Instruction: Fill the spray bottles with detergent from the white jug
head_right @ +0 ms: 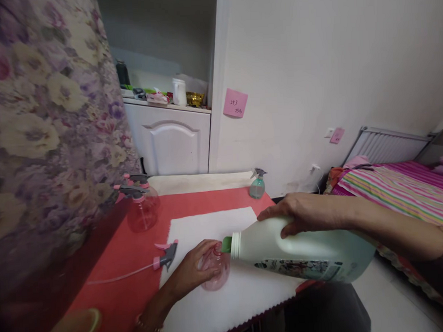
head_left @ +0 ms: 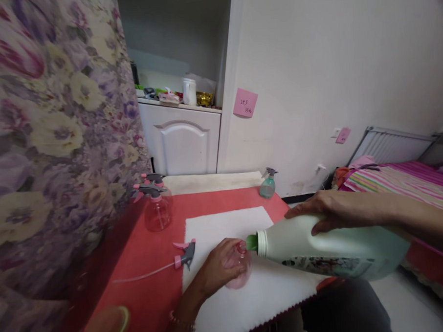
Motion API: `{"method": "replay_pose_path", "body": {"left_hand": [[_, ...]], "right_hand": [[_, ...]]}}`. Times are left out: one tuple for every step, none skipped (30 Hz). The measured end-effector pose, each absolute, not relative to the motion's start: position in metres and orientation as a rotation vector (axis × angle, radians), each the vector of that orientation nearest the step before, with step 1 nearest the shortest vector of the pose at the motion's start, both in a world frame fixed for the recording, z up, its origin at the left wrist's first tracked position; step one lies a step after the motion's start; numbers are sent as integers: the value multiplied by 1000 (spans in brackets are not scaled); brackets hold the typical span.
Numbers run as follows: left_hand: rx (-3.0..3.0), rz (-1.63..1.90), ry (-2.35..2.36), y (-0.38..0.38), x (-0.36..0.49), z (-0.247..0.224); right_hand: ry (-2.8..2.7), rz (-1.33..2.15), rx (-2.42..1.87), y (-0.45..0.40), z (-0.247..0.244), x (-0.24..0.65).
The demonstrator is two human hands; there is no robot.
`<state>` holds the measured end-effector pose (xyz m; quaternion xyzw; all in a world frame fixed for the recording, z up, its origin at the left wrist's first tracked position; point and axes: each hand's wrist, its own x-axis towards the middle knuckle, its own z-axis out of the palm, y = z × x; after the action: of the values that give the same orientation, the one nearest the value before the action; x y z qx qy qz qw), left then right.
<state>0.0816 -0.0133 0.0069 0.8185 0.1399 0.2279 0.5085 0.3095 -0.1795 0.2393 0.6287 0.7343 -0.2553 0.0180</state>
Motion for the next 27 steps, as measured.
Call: {"method": "replay_pose_path", "body": {"left_hand": [[1973, 550, 334, -13, 82, 7], [1974, 550, 332, -13, 82, 7], [1975, 548, 332, -14, 82, 7], [1975, 546, 334, -14, 82, 8], [1976, 545, 338, -14, 82, 8], [1977, 545, 341, -14, 82, 9], [1980, 545, 342, -14, 82, 9], [1982, 546, 342, -14, 82, 10], [1985, 546, 340, -14, 82, 10], [1986, 542, 338, -15, 82, 10], [1984, 538, 338, -15, 82, 10], [1982, 534, 342, -15, 82, 11], [1981, 531, 347, -15, 82, 11], [1980, 529, 353, -15, 81, 12], [1980, 528, 356, -16, 81, 12], [1979, 529, 358, -16, 81, 12], [1979, 528, 357, -16, 81, 13], [1979, 528, 354, -16, 80, 13], [1980, 529, 353, -16, 80, 14], [1980, 529, 351, -17, 80, 14], [1981, 533, 350, -16, 80, 14], [1981, 536, 348, -16, 80, 14], [1978, 540, 345, -16, 80, 13], [1975, 542, 342, -16, 80, 13], [1972, 543, 339, -16, 81, 12], [1969, 544, 338, -16, 81, 11], [1966, 545, 337, -16, 81, 11]], "right_hand": [[2278, -785, 1953, -180, 240, 309], [2274, -773, 1957, -180, 240, 309], [2269, -763, 1961, -180, 240, 309], [2262, -759, 1965, -180, 240, 309], [2258, -760, 1967, -179, 241, 308], [2257, -764, 1971, -179, 241, 308], [2259, -770, 1973, -179, 241, 308], [2263, -775, 1974, -179, 241, 308], [2269, -778, 1974, -179, 241, 308], [2274, -777, 1976, -179, 241, 308], [2275, -776, 1976, -179, 241, 308], [2275, -779, 1972, -179, 241, 308], [2276, -787, 1965, -179, 241, 308], [2276, -794, 1959, -179, 241, 308], [2275, -798, 1955, -179, 241, 308], [2274, -797, 1954, -179, 241, 308], [2273, -791, 1957, -180, 241, 308], [2270, -782, 1962, -180, 241, 308], [2269, -774, 1966, -180, 242, 308], [2270, -772, 1965, -180, 242, 308], [2276, -773, 1962, -180, 242, 307], [2283, -774, 1958, -180, 242, 307], [2291, -773, 1956, -180, 242, 307], [2297, -774, 1953, -180, 242, 307], [2301, -773, 1955, -180, 242, 307], [2306, -773, 1958, -180, 242, 308], [2310, -775, 1960, -180, 242, 308]]}}
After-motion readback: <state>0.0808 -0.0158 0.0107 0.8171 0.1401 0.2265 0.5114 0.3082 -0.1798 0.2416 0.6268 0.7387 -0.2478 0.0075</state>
